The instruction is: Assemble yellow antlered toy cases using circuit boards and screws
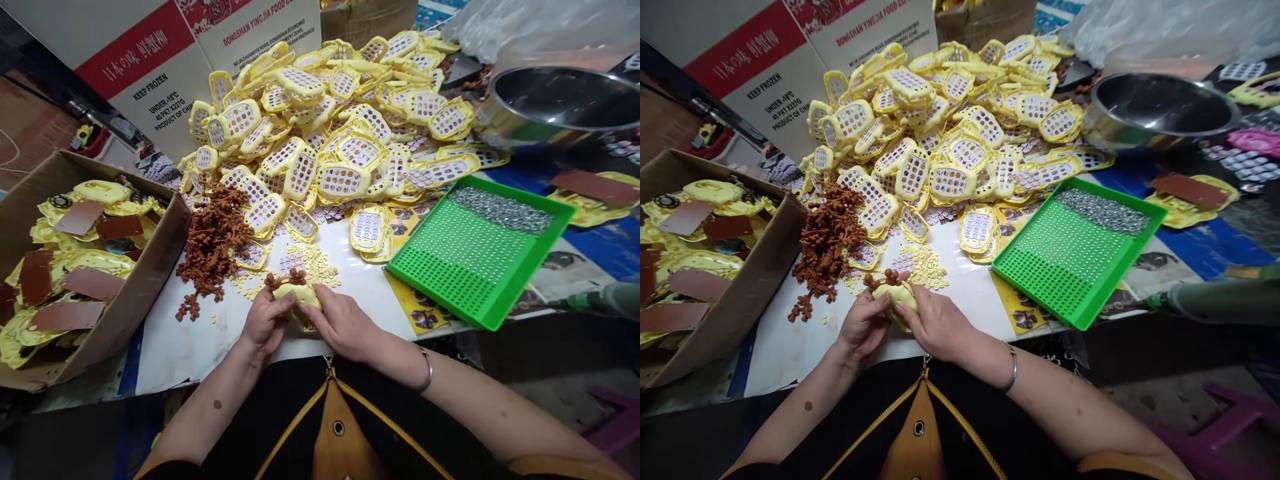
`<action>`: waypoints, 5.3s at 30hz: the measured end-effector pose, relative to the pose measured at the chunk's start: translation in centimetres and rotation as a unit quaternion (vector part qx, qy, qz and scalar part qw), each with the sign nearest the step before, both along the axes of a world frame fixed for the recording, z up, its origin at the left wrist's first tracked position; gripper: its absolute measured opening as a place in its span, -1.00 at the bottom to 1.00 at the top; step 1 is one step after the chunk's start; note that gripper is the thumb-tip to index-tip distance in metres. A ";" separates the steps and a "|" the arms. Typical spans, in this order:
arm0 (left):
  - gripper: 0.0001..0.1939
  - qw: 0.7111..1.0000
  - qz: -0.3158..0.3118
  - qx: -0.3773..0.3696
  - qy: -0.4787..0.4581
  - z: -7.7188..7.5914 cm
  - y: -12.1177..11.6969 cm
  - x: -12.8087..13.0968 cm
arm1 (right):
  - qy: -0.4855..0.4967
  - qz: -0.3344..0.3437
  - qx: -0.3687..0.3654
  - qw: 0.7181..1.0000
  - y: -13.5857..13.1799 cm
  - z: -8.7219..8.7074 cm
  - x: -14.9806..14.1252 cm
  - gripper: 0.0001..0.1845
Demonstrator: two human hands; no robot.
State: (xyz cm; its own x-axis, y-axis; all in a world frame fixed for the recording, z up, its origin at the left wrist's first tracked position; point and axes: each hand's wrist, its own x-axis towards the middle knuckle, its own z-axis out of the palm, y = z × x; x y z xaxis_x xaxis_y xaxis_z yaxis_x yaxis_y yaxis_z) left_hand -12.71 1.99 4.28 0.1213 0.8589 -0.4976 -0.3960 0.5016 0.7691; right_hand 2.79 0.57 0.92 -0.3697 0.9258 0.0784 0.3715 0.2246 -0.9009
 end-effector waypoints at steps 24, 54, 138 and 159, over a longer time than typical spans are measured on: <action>-0.60 0.992 0.001 0.119 0.034 0.2 -1.1 1.2 | 0.105 -0.080 0.070 0.989 -0.3 -0.3 -0.3 -0.54; -0.74 0.678 -0.324 0.289 0.593 0.4 -0.3 0.2 | 0.156 -0.107 0.048 0.981 1.5 -2.1 0.9 -0.76; -0.55 0.953 -0.203 0.189 0.119 -1.3 -1.2 1.6 | 0.029 -0.044 0.250 0.967 -2.2 2.9 5.9 -0.72; -0.72 0.942 -0.221 0.199 0.158 -0.2 -2.4 1.9 | 0.064 -0.034 0.326 0.943 -2.8 3.0 4.1 -0.72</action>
State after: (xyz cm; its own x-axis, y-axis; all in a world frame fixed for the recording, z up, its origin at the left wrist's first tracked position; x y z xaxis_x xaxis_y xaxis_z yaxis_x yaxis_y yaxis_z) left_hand -10.77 -0.44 4.12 0.4103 0.8853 -0.2187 0.0634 0.2116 0.9753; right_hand 6.85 -2.19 3.90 -0.2605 0.6875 0.6779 0.3033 0.7249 -0.6185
